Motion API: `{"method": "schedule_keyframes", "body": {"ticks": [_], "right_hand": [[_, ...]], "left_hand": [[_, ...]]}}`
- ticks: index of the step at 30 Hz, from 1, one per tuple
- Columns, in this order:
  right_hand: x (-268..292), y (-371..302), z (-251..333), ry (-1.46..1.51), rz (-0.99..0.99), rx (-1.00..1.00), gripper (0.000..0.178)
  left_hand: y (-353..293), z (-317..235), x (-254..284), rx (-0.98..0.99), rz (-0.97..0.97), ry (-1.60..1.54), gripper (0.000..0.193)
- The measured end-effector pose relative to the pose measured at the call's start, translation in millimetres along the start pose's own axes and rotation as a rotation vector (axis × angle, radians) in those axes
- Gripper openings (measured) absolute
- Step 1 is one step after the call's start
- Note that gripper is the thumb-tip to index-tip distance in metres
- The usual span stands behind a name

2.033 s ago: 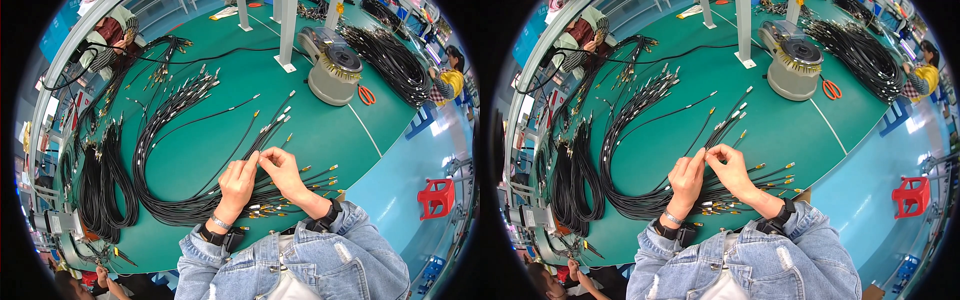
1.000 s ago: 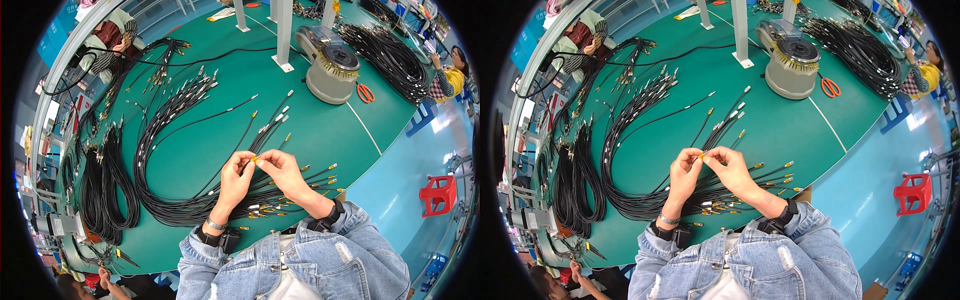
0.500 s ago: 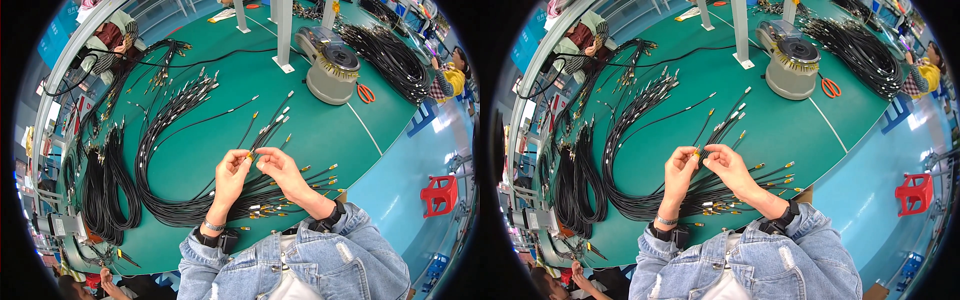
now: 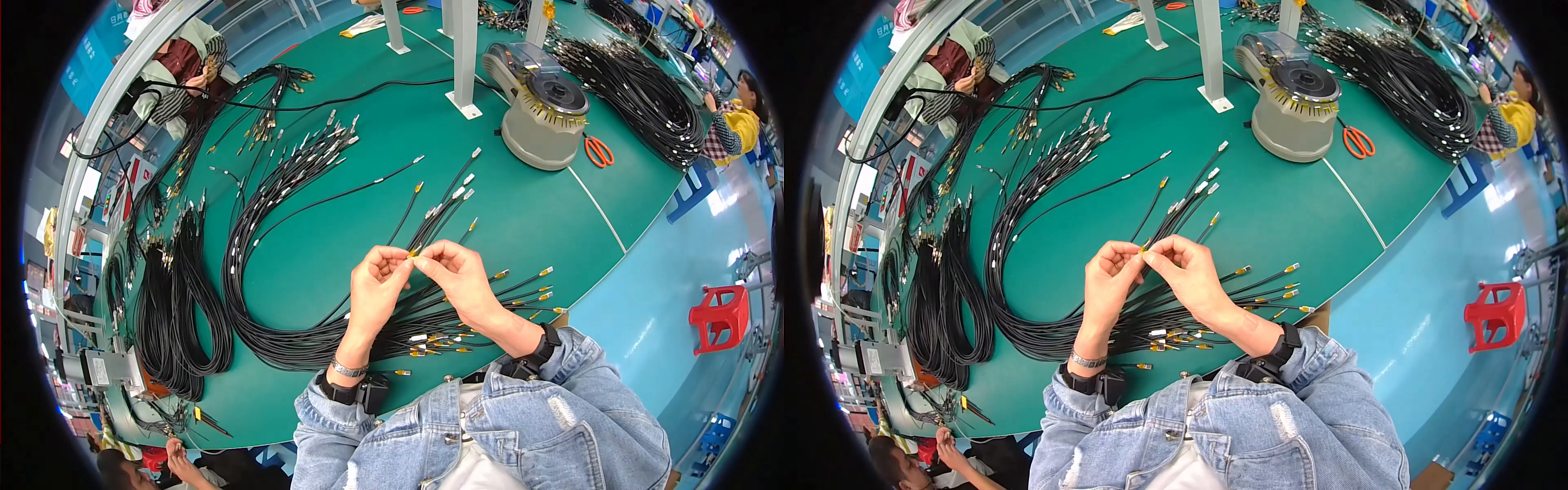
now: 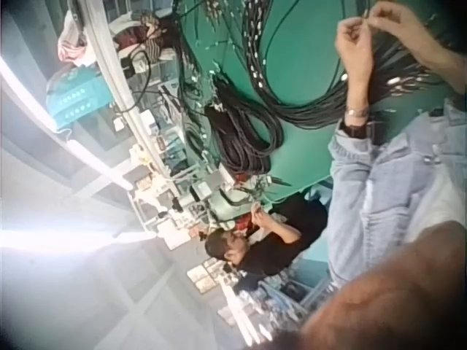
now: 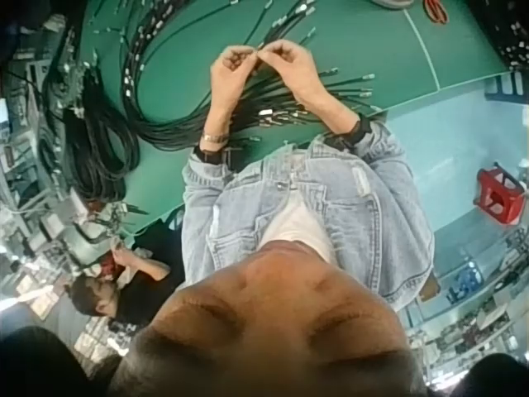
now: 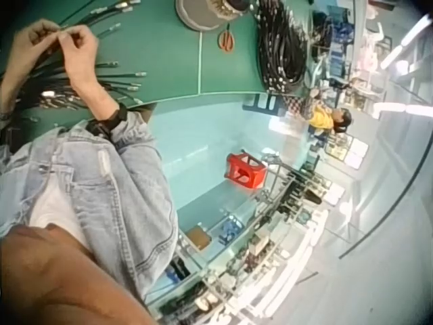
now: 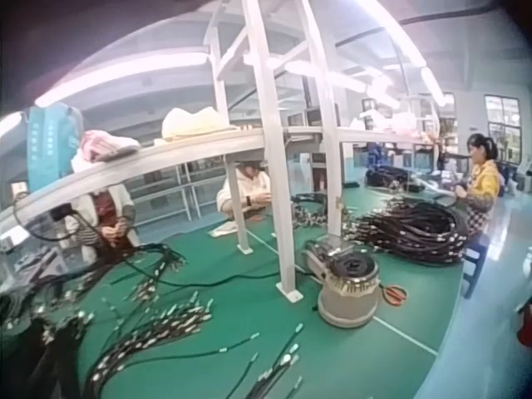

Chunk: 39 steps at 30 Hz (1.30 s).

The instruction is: The person picks up a cable, fits a connector onto the end by hand, and trims the excess with shears before placing it back on the table.

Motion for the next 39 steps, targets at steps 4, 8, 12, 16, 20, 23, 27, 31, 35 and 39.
{"method": "schedule_keyframes", "body": {"ticks": [4, 8, 12, 16, 20, 23, 27, 31, 35, 39], "right_hand": [[2.2, -0.5, -0.7, 0.007, -0.006, 0.007, 0.010], [2.1, -1.5, 0.9, 0.007, -0.014, 0.013, 0.009], [2.3, -1.7, 2.0, -0.012, -0.024, 0.014, 0.008], [2.0, -1.6, 3.6, -0.009, -0.021, 0.024, 0.009], [0.4, -1.6, 6.2, 0.002, -0.017, 0.044, 0.009], [0.2, -1.2, 6.7, 0.003, -0.014, 0.054, 0.009], [-0.4, -0.6, 7.0, 0.009, 0.003, 0.056, 0.009], [-2.2, -2.1, 10.8, 0.023, 0.022, 0.059, 0.009], [-3.7, -2.7, 13.1, 0.023, 0.029, 0.061, 0.009], [-5.0, -2.6, 12.7, 0.036, 0.044, 0.055, 0.008]], "left_hand": [[-1.1, -4.2, 1.8, 0.019, -0.032, 0.189, 0.013], [-4.5, -10.4, -0.9, 0.021, -0.073, 0.200, 0.015], [-7.7, -9.6, -2.7, 0.022, -0.084, 0.129, 0.015], [-9.6, -10.5, -4.3, 0.048, -0.066, 0.075, 0.015], [-11.0, -8.7, -6.8, 0.067, -0.043, 0.008, 0.015], [-11.4, -7.8, -7.6, 0.077, -0.032, -0.023, 0.015], [-10.5, -7.3, -7.2, 0.097, 0.006, -0.055, 0.018], [-8.7, -8.4, -6.6, 0.121, 0.093, -0.113, 0.019], [-8.4, -7.1, -7.4, 0.161, 0.167, -0.154, 0.022], [-8.9, -7.3, -8.2, 0.185, 0.243, -0.200, 0.024]]}}
Point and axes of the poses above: each hand's wrist, its own y-axis towards the middle knuckle, its own x-axis out of the back of the hand, z = x × y, the point moved 6 cm from there along y, towards the middle knuckle, and after that the axes turned 7 degrees about -z, right-handed, at the moved point
